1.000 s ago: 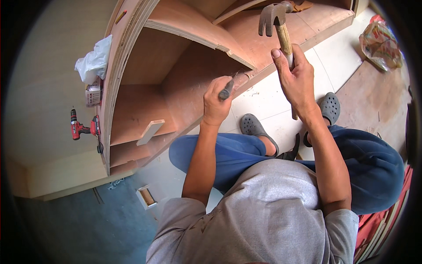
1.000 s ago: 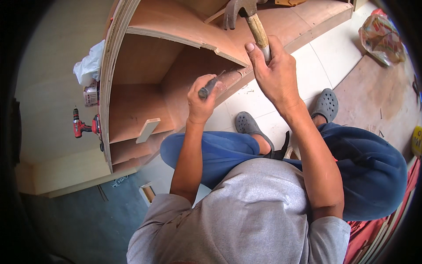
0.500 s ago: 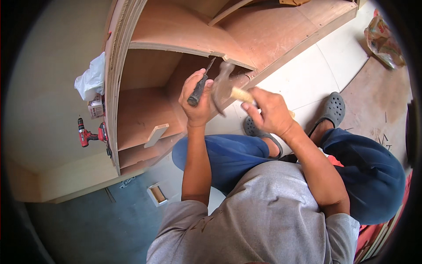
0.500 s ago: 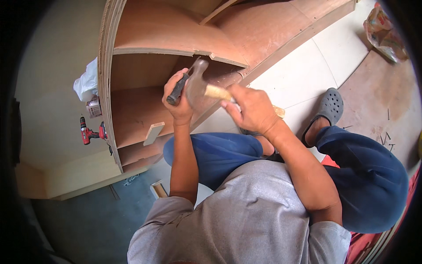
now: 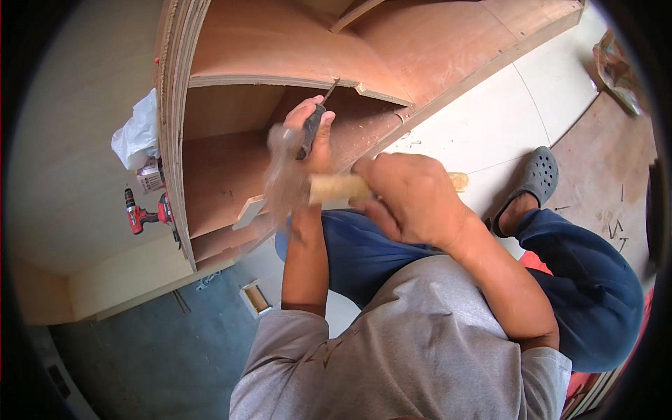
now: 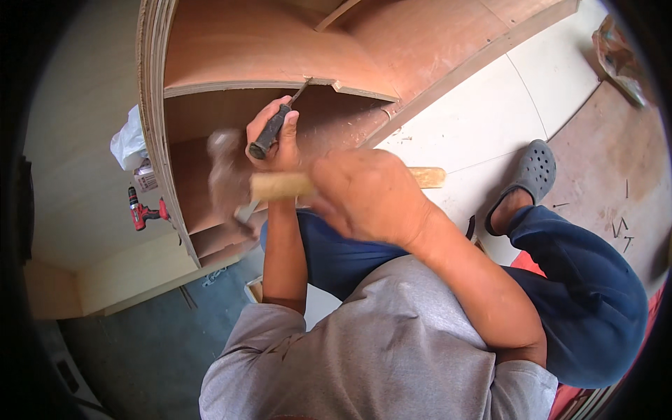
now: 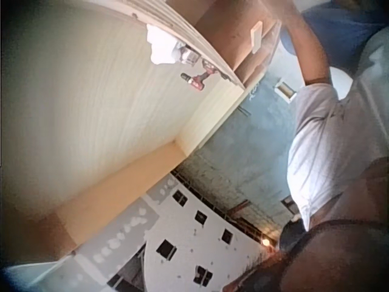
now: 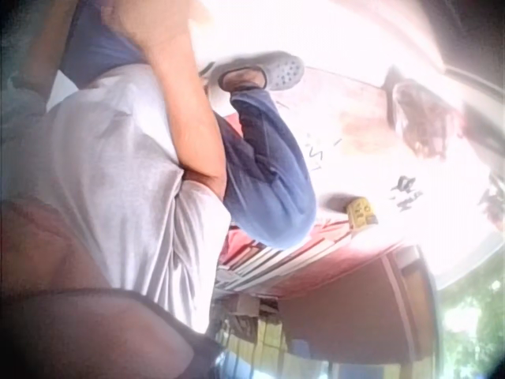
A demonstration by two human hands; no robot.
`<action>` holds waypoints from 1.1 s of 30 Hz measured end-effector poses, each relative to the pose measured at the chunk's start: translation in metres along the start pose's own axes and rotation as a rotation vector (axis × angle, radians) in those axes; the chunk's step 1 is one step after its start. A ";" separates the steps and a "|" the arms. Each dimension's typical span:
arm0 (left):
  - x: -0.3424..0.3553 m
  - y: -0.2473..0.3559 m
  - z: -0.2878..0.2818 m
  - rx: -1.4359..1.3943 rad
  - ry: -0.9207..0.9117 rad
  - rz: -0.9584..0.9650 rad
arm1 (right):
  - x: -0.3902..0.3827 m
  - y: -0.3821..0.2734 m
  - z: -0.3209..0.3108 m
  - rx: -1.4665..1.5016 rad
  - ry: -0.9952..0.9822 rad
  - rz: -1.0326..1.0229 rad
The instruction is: The person chisels a notch into the edge of a wooden cabinet shelf using a chisel and a hammer.
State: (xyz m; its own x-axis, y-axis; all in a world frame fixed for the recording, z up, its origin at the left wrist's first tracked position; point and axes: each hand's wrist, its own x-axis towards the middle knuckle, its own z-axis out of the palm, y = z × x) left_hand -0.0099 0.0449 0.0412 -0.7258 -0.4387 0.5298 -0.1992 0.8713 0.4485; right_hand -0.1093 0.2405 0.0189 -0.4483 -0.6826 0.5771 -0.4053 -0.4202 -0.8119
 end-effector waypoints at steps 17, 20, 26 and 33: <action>0.004 0.005 -0.005 0.108 -0.081 -0.017 | 0.011 -0.036 0.014 -0.418 -0.137 0.344; 0.003 -0.005 -0.001 -0.051 0.049 0.003 | 0.013 -0.054 0.013 -0.358 -0.087 0.239; 0.004 -0.014 -0.001 0.114 -0.066 0.078 | 0.016 -0.032 0.011 -0.403 -0.091 0.184; 0.001 -0.008 0.002 -0.090 0.027 -0.073 | 0.011 -0.044 0.018 -0.339 -0.076 0.244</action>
State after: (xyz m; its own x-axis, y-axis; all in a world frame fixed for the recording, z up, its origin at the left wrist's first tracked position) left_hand -0.0099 0.0374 0.0368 -0.6932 -0.5071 0.5121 -0.1903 0.8141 0.5486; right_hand -0.0821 0.2405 0.0597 -0.5089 -0.7849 0.3534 -0.5395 -0.0290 -0.8415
